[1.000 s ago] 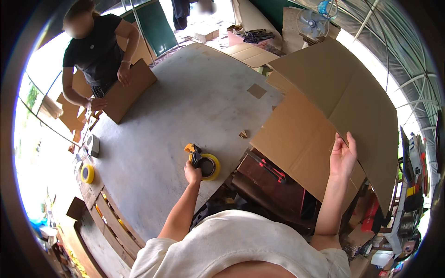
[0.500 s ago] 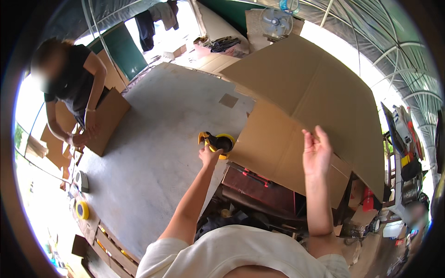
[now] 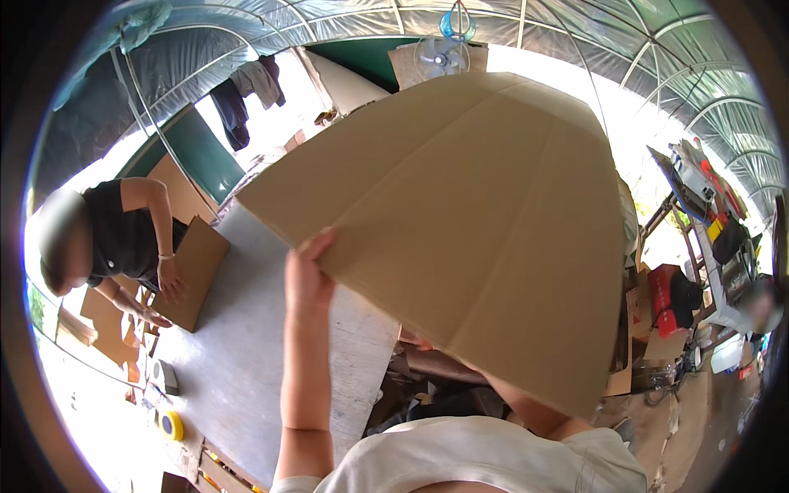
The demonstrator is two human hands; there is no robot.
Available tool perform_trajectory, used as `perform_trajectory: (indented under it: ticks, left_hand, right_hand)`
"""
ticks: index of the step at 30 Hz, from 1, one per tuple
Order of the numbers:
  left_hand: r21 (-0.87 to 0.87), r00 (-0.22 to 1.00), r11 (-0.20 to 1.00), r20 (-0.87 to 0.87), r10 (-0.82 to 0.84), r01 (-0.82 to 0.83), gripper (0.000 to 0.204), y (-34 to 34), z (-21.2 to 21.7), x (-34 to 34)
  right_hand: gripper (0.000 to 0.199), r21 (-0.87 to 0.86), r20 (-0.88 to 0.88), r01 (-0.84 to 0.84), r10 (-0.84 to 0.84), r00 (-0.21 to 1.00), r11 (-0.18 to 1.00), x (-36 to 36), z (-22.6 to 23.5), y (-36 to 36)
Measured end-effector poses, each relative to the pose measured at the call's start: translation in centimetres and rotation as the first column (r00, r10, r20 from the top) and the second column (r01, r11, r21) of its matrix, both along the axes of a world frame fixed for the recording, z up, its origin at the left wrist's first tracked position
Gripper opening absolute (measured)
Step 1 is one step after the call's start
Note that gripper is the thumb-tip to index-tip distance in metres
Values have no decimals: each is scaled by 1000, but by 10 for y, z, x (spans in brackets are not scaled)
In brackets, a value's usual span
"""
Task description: The person assembles a cardboard box by folding flaps and sealing seams with a tape dispenser. They then affix a shipping label to the box and cut a larger sheet of cardboard with a utility knife.
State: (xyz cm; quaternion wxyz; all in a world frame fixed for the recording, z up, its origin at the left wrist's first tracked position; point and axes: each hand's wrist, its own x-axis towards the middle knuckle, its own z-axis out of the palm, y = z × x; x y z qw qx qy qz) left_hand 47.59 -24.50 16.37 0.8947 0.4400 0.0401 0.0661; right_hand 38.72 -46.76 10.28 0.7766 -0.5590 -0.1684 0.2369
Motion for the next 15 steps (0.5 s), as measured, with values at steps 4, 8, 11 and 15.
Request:
perform_trajectory:
  ticks: [4,8,11,15]
  left_hand:
    - [5,999,999,26,-39,39,24,77,20,-24]
    - [9,998,999,-46,-33,33,25,201,5,-83]
    - [32,996,999,-88,-10,13,24,227,-6,-118]
    - [38,968,977,-132,214,-210,19,293,-33,-201]
  right_hand:
    - [34,203,-48,87,-79,996,975,-83,19,-64]
    - [34,569,-113,325,-319,941,756,-85,40,-59]
    - [36,524,-153,509,-512,845,683,-83,46,-43]
    - [39,417,-77,527,-549,833,741,-106,41,53]
